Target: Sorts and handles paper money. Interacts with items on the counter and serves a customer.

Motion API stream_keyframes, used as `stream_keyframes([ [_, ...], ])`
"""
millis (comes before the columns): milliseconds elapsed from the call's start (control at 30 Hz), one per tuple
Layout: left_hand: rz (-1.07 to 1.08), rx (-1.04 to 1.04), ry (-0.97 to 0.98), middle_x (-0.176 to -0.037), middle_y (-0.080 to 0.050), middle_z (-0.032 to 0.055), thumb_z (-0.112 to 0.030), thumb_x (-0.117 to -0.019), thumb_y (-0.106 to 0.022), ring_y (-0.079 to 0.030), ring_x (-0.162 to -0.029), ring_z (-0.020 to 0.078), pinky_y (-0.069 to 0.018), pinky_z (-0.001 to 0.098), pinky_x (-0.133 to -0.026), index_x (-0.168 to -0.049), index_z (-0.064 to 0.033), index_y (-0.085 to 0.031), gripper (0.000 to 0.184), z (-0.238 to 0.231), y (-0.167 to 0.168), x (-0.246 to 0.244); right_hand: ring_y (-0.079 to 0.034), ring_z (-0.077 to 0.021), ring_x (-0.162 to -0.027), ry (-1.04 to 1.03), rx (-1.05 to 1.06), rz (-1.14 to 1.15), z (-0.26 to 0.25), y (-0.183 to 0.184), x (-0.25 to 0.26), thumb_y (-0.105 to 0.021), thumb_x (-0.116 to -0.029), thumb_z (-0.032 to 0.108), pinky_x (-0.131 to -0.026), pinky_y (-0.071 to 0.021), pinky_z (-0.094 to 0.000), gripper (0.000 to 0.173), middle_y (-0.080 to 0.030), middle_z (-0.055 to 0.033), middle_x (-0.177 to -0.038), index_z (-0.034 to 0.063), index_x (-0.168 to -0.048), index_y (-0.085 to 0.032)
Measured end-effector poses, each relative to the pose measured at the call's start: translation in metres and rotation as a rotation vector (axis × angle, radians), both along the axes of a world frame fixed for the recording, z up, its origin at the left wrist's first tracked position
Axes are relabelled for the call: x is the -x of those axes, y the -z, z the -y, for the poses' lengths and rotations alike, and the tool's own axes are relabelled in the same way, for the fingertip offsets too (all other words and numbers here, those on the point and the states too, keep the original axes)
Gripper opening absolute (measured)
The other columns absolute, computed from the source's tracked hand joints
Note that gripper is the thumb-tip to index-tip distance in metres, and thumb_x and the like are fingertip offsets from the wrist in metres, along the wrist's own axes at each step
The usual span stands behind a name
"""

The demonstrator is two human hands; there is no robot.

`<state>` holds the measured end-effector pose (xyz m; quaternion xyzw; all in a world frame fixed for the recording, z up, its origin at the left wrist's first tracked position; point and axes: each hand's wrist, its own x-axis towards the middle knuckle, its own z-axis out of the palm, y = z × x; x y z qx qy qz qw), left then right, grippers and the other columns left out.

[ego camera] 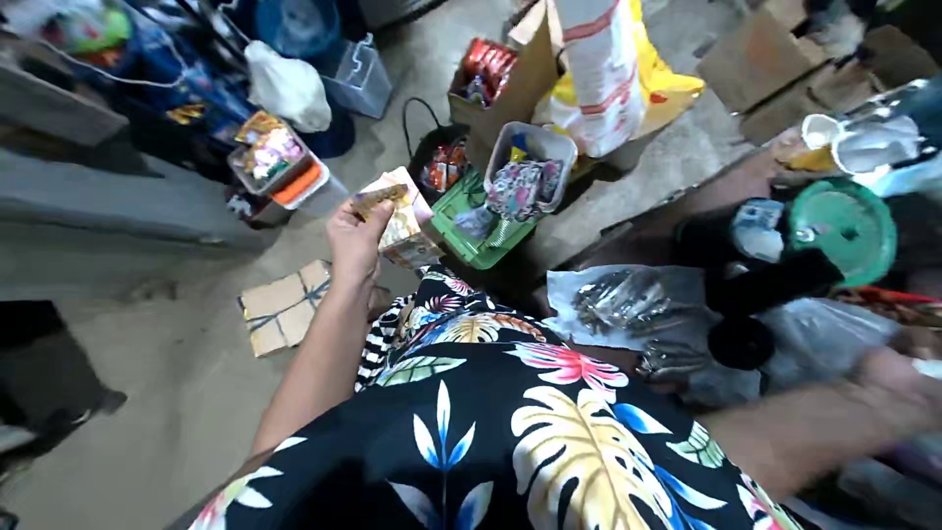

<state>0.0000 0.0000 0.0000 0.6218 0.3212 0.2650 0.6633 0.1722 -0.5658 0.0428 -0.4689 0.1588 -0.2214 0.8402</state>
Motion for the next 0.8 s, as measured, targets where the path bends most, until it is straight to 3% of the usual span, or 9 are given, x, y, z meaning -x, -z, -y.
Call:
stream_keyframes([
  [67, 0.032, -0.013, 0.007, -0.1, -0.074, -0.0013, 0.002, -0.0911, -0.069, -0.07, -0.094, 0.0081, -0.0596, 0.0305, -0.088, -0.11, -0.0033, -0.064, 0.02, -0.02, 0.005, 0.0, -0.048, 0.0008, -0.048, -0.279, 0.083, -0.04, -0.114, -0.012, -0.007, -0.008, -0.1107, 0.04, -0.046, -0.0436, -0.0146, 0.05, -0.057, 0.0097, -0.068, 0.0204, -0.105, -0.054],
  [133, 0.052, -0.049, 0.031, -0.099, -0.073, -0.0034, 0.004, -0.0895, -0.069, -0.069, -0.093, 0.0061, -0.0584, 0.0284, -0.087, -0.108, -0.0044, -0.066, 0.02, -0.044, 0.009, -0.003, -0.051, 0.0032, -0.053, -0.56, 0.156, -0.041, -0.206, -0.009, -0.009, -0.025, -0.1109, 0.027, -0.049, -0.0452, -0.0125, 0.033, -0.064, 0.0138, -0.078, 0.0257, -0.111, -0.057],
  [167, 0.056, -0.058, 0.041, -0.098, -0.073, -0.0033, 0.005, -0.0893, -0.068, -0.068, -0.092, 0.0056, -0.0579, 0.0277, -0.086, -0.108, -0.0038, -0.066, 0.021, -0.058, 0.01, -0.005, -0.054, 0.0029, -0.058, -0.702, 0.224, -0.057, -0.245, -0.001, -0.01, -0.027, -0.1099, 0.023, -0.054, -0.0473, -0.0136, 0.029, -0.065, 0.0143, -0.083, 0.0253, -0.118, -0.055],
  [267, 0.076, -0.065, 0.045, -0.096, -0.073, -0.0051, 0.008, -0.0879, -0.066, -0.068, -0.089, 0.0034, -0.0578, 0.0252, -0.084, -0.107, -0.0041, -0.066, 0.023, -0.109, 0.017, -0.016, -0.063, -0.0005, -0.073, -1.057, 0.423, -0.041, -0.372, 0.022, -0.011, -0.035, -0.105, 0.012, -0.066, -0.0543, -0.0189, 0.028, -0.069, 0.0091, -0.094, 0.0115, -0.128, -0.051],
  [367, 0.108, -0.092, 0.065, -0.098, -0.072, -0.0056, 0.008, -0.0867, -0.066, -0.067, -0.088, 0.0015, -0.0573, 0.0233, -0.082, -0.108, -0.0033, -0.066, 0.024, -0.176, 0.033, -0.025, -0.061, -0.0022, -0.072, -1.288, 0.549, 0.029, -0.507, 0.046, -0.007, -0.045, -0.1019, 0.007, -0.065, -0.0521, -0.0218, 0.03, -0.07, 0.0013, -0.099, 0.0, -0.13, -0.053],
  [467, 0.13, -0.097, 0.104, -0.104, -0.073, -0.0016, 0.009, -0.0865, -0.066, -0.067, -0.09, 0.0034, -0.0571, 0.0244, -0.082, -0.107, -0.0012, -0.068, 0.023, -0.255, 0.042, -0.038, -0.063, -0.005, -0.078, -1.43, 0.545, 0.029, -0.633, 0.061, -0.015, -0.05, -0.1033, 0.008, -0.07, -0.0536, -0.0237, 0.031, -0.07, -0.0045, -0.105, -0.0029, -0.132, -0.053],
  [600, 0.142, -0.051, 0.168, -0.107, -0.073, -0.0023, 0.008, -0.0877, -0.065, -0.068, -0.097, 0.0045, -0.058, 0.0262, -0.087, -0.107, -0.0026, -0.069, 0.022, -0.334, 0.035, -0.039, -0.061, -0.0026, -0.072, -1.512, 0.466, -0.062, -0.749, 0.061, -0.024, -0.049, -0.1047, 0.013, -0.066, -0.0519, -0.0203, 0.029, -0.071, -0.0046, -0.107, 0.0001, -0.13, -0.054],
  [700, 0.139, -0.036, 0.181, -0.108, -0.072, -0.0024, 0.008, -0.0897, -0.065, -0.068, -0.098, 0.0039, -0.0581, 0.0257, -0.089, -0.107, -0.0023, -0.069, 0.021, -0.376, 0.025, -0.04, -0.064, -0.0055, -0.082, -1.571, 0.439, -0.059, -0.809, 0.055, -0.028, -0.06, -0.0999, 0.011, -0.073, -0.0553, -0.0228, 0.031, -0.068, -0.0046, -0.108, 0.0003, -0.129, -0.055],
  [800, 0.118, -0.074, 0.174, -0.107, -0.072, -0.0014, 0.005, -0.0916, -0.064, -0.067, -0.095, 0.0032, -0.0579, 0.0239, -0.085, -0.108, -0.0014, -0.068, 0.018, -0.407, 0.021, -0.046, -0.068, -0.0099, -0.094, -1.642, 0.404, -0.05, -0.851, 0.055, -0.035, -0.064, -0.0976, 0.005, -0.083, -0.0593, -0.0292, 0.028, -0.069, -0.006, -0.108, 0.0, -0.125, -0.059],
])
